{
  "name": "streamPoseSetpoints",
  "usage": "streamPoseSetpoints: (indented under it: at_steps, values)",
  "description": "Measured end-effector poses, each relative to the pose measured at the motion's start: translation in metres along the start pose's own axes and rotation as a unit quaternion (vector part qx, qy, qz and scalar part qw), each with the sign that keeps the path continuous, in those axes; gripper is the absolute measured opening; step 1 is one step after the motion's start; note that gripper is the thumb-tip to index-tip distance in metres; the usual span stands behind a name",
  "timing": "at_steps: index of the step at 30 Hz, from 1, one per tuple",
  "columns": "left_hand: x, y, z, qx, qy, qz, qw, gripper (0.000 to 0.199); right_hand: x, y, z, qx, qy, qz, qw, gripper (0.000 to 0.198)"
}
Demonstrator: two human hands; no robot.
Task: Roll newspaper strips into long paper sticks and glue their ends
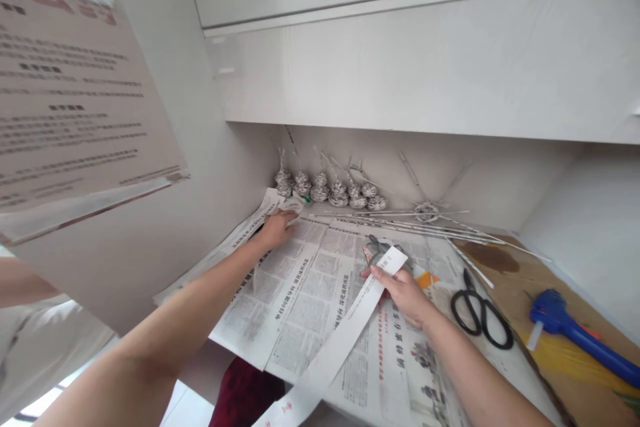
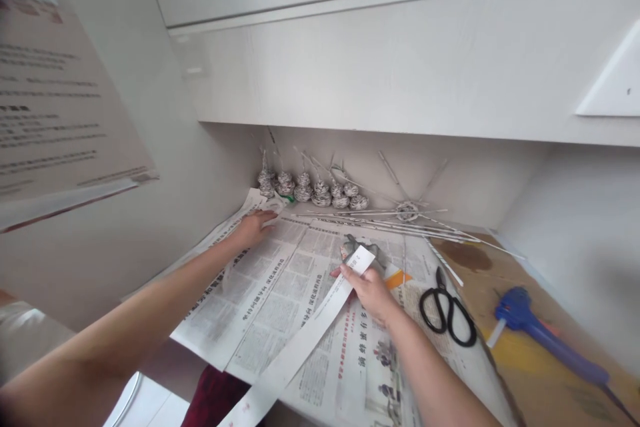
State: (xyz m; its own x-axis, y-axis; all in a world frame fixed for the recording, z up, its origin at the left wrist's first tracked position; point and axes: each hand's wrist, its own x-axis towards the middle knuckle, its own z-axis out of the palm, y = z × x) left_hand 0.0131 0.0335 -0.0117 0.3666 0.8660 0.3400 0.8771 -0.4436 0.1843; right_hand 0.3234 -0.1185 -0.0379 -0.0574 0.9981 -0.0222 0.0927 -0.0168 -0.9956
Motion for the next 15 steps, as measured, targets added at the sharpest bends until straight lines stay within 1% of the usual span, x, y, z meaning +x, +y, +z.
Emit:
streamPoseSetpoints:
  at_steps: [3, 6, 9, 12, 15]
  values:
    - [0.013, 0.001, 0.003, -0.001, 0.019, 0.036, 0.999, 0.044, 0.000, 0.000, -0.001, -0.003, -0.004, 0.007, 1.000, 0.039]
    - [0.024, -0.003, 0.006, 0.007, -0.005, 0.046, 0.999, 0.048, 0.001, 0.002, -0.001, 0.003, -0.011, 0.014, 1.000, 0.039]
    - [0.030, -0.005, 0.007, 0.020, -0.042, 0.023, 0.999, 0.045, 0.002, 0.005, -0.002, 0.011, -0.014, 0.020, 1.000, 0.040]
    - [0.030, -0.004, 0.008, 0.029, -0.037, -0.017, 0.999, 0.047, 0.002, 0.005, -0.002, 0.010, -0.015, 0.024, 1.000, 0.042]
    - [0.023, -0.003, 0.011, 0.018, -0.033, -0.025, 0.999, 0.044, 0.002, 0.004, -0.002, 0.003, -0.005, 0.010, 1.000, 0.041]
